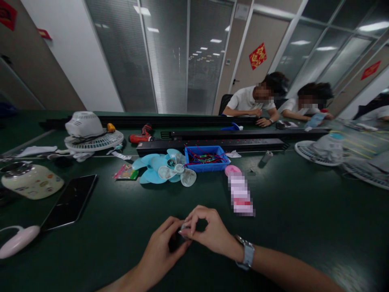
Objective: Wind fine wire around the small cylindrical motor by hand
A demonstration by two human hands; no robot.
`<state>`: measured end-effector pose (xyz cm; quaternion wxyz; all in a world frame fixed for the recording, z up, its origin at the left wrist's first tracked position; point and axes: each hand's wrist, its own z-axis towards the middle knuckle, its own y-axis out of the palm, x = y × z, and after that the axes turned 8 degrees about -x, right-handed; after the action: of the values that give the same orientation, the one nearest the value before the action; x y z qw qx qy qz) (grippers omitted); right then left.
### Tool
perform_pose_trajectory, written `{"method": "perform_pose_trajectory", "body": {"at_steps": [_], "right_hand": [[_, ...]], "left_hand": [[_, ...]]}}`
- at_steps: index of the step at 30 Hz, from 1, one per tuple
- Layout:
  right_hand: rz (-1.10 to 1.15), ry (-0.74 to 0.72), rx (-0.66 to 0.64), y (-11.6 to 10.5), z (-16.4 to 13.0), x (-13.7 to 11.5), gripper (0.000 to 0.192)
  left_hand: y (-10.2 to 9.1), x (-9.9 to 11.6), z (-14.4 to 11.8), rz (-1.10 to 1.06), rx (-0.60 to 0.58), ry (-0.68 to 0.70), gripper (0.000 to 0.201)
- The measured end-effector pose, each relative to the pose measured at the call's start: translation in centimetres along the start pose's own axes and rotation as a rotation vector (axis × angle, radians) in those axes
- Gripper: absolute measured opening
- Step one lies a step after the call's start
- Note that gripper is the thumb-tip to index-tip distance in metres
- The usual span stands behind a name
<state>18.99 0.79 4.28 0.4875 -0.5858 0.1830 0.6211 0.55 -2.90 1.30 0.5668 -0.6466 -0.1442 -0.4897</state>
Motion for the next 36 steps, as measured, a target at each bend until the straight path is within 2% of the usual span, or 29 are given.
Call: {"method": "perform_pose_trajectory", "body": {"at_steps": [3,6,8,12,16,22,29,36], "right_hand": [[-0.094,-0.068,-0.119,-1.0,0.1,-0.5,0.009],[-0.189,-0.106,-0.227,-2.0,0.3,-0.9,0.016],[-0.203,-0.102,-0.250,-2.2,0.4,-0.9,0.017],[-0.129,-0.075,-0.143,-1.7,0.3,-0.5,0.009],[-0.042,0.005,-0.033,-0.7,0.0,0.0,0.014],[-0.046,0.043,0.039,0.1,-0.1,0.3,0.020],[-0.037,0.026,0.015,-0.2,-0.1,0.2,0.018],[-0.152,-0.125,-0.198,-2.0,0.4,-0.6,0.012]], "left_hand": [[0.0,0.1,0.1,0.011,0.008,-0.008,0.014],[0.0,0.1,0.1,0.027,0.018,-0.012,0.014],[0.0,0.1,0.1,0.035,0.018,-0.014,0.017],[0.0,0.2,0.0,0.032,0.006,-0.013,0.019],[-0.1,0.2,0.0,0.018,-0.002,-0.006,0.021],[-0.1,0.2,0.1,0.011,0.002,-0.002,0.024],[-0.1,0.3,0.1,0.000,0.008,0.000,0.025],[0.0,0.2,0.1,0.022,0.001,-0.009,0.018]]}}
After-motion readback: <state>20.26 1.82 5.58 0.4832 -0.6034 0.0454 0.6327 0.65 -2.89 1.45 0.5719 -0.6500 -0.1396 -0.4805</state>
